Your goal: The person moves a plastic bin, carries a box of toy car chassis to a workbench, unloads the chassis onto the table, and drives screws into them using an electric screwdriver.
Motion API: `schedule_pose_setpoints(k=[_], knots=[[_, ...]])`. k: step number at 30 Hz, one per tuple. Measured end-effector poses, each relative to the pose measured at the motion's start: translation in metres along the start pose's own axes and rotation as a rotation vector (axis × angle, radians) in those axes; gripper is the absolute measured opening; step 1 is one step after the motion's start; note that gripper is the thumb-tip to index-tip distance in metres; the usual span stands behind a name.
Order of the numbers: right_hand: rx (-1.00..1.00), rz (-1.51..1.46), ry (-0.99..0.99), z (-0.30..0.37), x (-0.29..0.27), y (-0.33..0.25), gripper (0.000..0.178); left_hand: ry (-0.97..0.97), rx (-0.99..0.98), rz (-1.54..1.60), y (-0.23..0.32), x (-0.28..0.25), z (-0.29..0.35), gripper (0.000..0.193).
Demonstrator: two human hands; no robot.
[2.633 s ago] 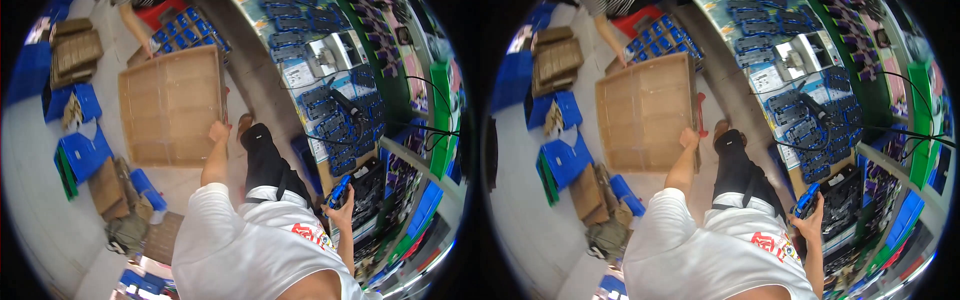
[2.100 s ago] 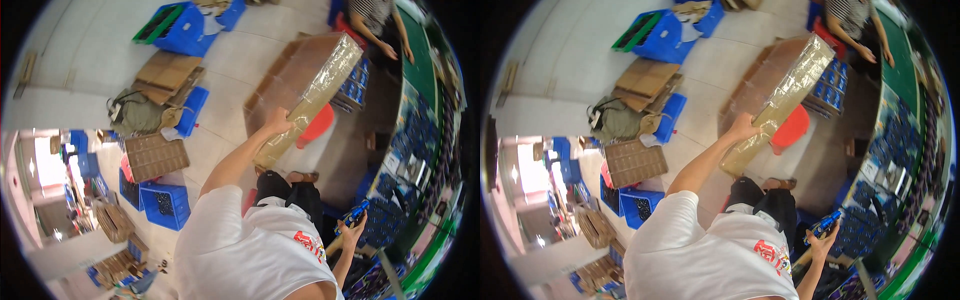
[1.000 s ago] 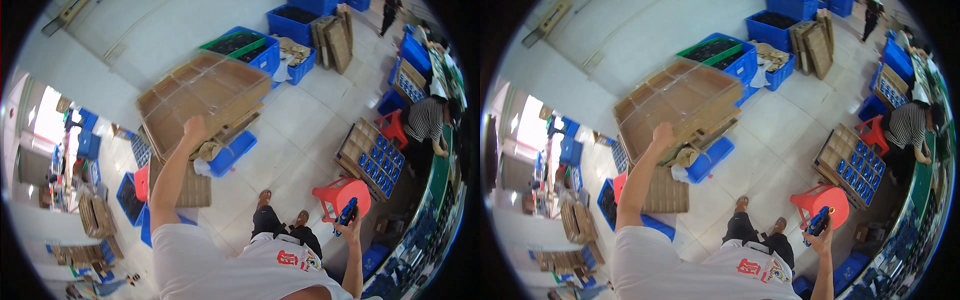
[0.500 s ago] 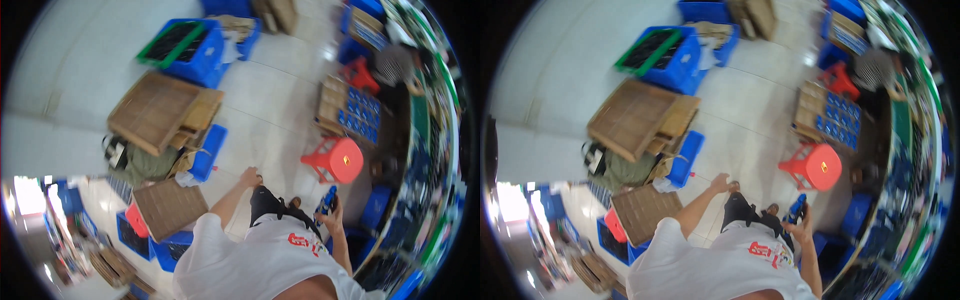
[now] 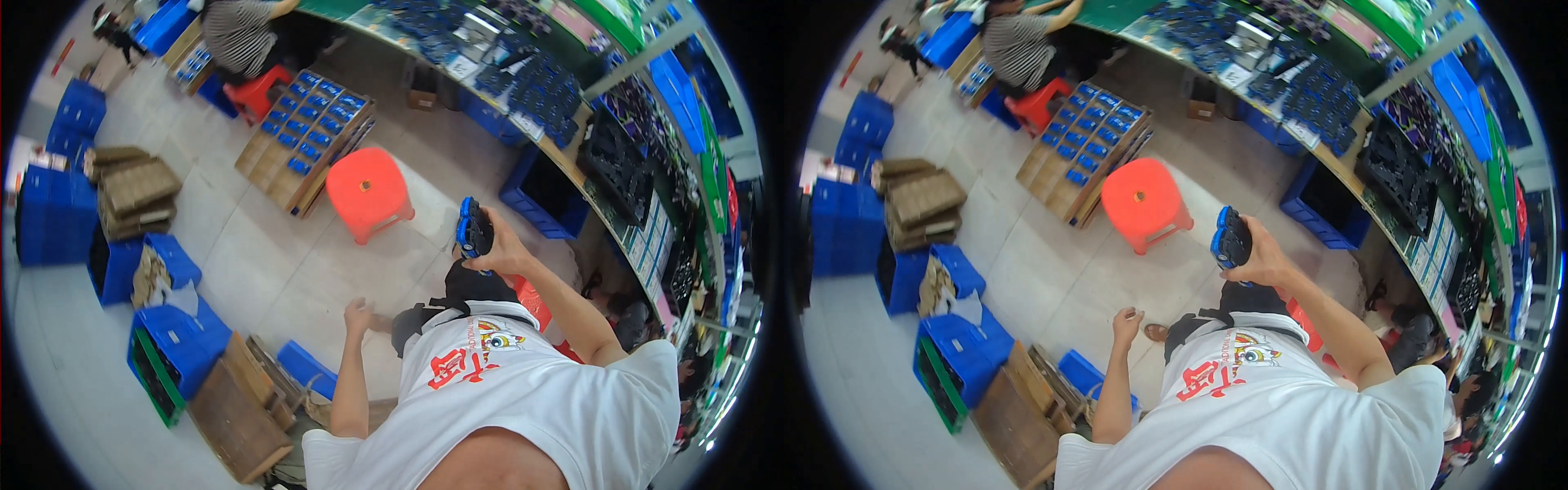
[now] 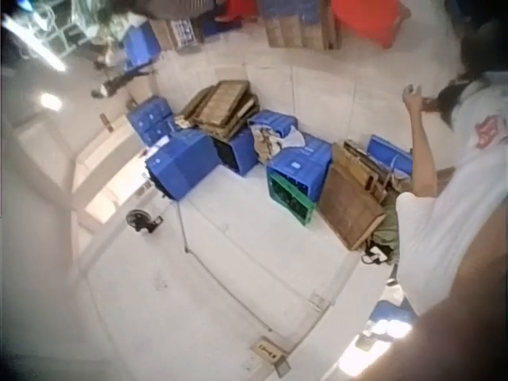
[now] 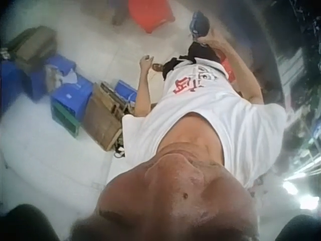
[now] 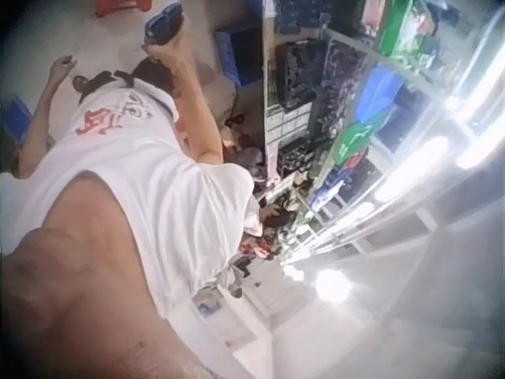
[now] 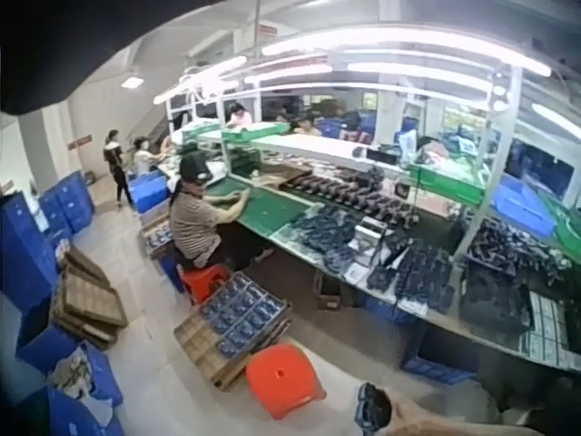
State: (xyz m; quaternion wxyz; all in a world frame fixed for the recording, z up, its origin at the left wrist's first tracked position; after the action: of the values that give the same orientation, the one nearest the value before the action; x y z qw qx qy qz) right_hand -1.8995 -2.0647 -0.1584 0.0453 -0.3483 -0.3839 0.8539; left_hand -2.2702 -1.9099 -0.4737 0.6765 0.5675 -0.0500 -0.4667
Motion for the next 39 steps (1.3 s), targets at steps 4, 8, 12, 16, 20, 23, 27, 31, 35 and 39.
schedule_pose_setpoints(k=[4,8,12,16,20,23,27,31,35,39], knots=[[-0.037,-0.017,0.069,-0.076,-0.08,0.034,0.105,0.075,-0.088,0.098,0.043,0.036,-0.082,0.046],[-0.075,0.013,0.163,-0.126,-0.161,0.052,0.103,-0.09,-0.093,0.212,0.154,0.103,-0.148,0.048],[-0.17,0.011,0.181,-0.18,-0.215,0.021,0.102,-0.209,0.1,0.184,0.254,0.13,-0.204,0.045],[-0.266,0.016,0.235,-0.246,-0.242,-0.023,0.1,-0.215,0.19,0.125,0.293,0.125,-0.266,0.042],[-0.323,0.035,0.261,-0.323,-0.262,-0.086,0.099,-0.163,0.051,0.189,0.284,0.115,-0.349,0.039],[-0.402,0.102,0.32,-0.401,-0.271,-0.149,0.099,-0.14,0.043,0.205,0.283,0.11,-0.428,0.038],[-0.438,0.253,0.334,-0.541,-0.258,-0.219,0.098,-0.127,-0.01,0.365,0.312,0.103,-0.544,0.035],[-0.497,0.397,0.255,-0.687,-0.24,-0.297,0.099,-0.041,0.02,0.439,0.327,0.055,-0.636,0.034],[-0.538,0.688,0.193,-0.836,-0.229,-0.335,0.097,0.0,-0.197,0.485,0.306,0.007,-0.675,0.035],[-0.525,0.926,0.212,-0.96,-0.244,-0.344,0.087,0.112,-0.269,0.433,0.267,-0.032,-0.684,0.03]])
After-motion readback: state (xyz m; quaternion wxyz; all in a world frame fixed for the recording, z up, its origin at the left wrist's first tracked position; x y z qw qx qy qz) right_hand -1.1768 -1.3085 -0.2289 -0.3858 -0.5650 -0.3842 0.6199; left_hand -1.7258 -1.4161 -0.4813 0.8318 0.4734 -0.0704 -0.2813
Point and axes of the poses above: each hand's wrist, its own z-axis away from the middle knuckle, its own x-axis out of the palm, y = z × x, the point moved 8 cm from there along -z, towards the middle knuckle, and after that the axes turned 13 degrees about x, right-handed, at the moved point
